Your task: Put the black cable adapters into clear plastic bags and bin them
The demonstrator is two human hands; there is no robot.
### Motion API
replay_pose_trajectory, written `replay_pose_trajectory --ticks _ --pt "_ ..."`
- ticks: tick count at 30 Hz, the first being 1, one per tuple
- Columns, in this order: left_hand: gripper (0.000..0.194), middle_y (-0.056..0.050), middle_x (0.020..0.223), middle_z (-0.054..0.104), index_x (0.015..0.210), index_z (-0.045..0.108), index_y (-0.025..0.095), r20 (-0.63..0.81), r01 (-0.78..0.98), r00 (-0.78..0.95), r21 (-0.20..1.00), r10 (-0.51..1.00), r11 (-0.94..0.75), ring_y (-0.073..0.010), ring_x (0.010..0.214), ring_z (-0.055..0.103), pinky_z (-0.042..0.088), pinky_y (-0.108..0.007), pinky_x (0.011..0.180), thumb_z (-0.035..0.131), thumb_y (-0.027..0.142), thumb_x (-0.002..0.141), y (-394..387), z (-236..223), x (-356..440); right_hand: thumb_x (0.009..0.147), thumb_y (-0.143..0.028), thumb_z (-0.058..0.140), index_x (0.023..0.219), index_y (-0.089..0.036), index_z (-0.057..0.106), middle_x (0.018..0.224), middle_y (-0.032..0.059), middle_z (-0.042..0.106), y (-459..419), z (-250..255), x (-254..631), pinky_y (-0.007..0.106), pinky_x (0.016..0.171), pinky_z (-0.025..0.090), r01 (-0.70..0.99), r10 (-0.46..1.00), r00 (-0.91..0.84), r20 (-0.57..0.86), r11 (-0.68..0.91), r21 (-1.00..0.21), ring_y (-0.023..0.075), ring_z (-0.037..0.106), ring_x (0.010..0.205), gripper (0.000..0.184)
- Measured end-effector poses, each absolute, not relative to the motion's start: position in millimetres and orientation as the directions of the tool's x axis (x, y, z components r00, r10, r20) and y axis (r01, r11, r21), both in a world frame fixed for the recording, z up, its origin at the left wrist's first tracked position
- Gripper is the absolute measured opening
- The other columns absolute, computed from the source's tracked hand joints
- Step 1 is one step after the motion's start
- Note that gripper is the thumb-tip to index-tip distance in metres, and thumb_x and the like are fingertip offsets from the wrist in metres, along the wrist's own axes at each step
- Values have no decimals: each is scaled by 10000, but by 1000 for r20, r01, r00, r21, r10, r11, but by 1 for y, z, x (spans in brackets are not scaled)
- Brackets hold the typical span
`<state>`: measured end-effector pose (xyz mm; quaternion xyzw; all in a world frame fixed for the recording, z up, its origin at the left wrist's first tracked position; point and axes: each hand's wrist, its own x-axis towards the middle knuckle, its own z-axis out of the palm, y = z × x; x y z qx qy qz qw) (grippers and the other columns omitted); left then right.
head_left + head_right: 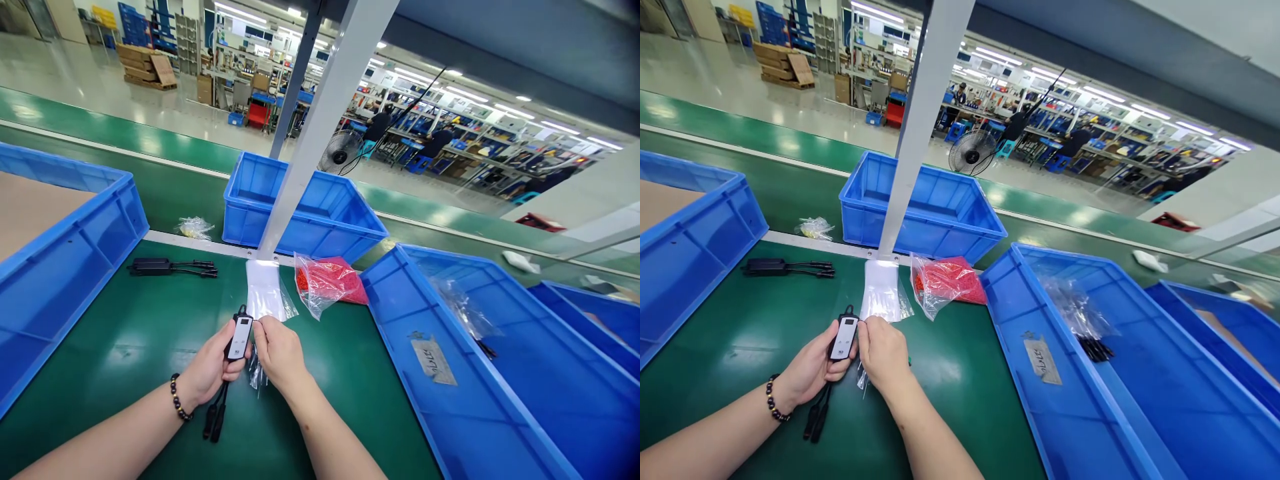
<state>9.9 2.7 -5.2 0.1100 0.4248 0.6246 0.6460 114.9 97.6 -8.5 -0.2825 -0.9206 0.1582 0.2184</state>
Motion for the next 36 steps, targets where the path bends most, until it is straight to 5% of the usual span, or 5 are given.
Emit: replay_pose_trajectory --ticks 9,21,27,31,36 --pt "349 -17 701 493 870 479 161 -405 -696 -149 691 902 195 -25 408 291 159 -172 382 409 500 824 2 -7 11 911 -294 275 687 -181 480 612 10 513 98 -8 114 222 549 295 455 621 -733 279 752 -478 110 471 564 324" --pt "331 -16 697 497 855 465 167 -400 -700 -134 686 906 199 -27 406 300 159 -169 381 418 493 823 2 -8 11 891 -337 324 583 -189 408 499 -35 492 99 -4 112 194 523 318 351 659 -745 103 518 -780 85 437 500 352" --pt "364 -9 659 490 819 478 152 -434 -741 -133 640 891 202 -25 394 300 165 -166 371 441 514 803 3 -10 8 883 -311 326 556 -174 447 545 -23 511 99 13 126 192 530 329 196 504 -856 113 521 -830 77 448 514 375" --pt "378 -13 682 500 799 475 150 -461 -760 -191 628 867 167 -28 385 296 166 -171 358 436 526 796 6 -9 1 888 -324 312 528 -175 414 501 -32 430 106 21 141 198 477 279 251 420 -906 49 628 -737 75 385 471 403" --pt "178 -27 792 536 905 484 175 -424 -718 -295 690 856 94 -67 486 421 312 -198 427 529 280 769 6 -4 -3 806 -381 482 571 -189 500 517 9 515 116 -1 139 246 462 228 602 608 -790 -81 742 -297 124 459 475 304"
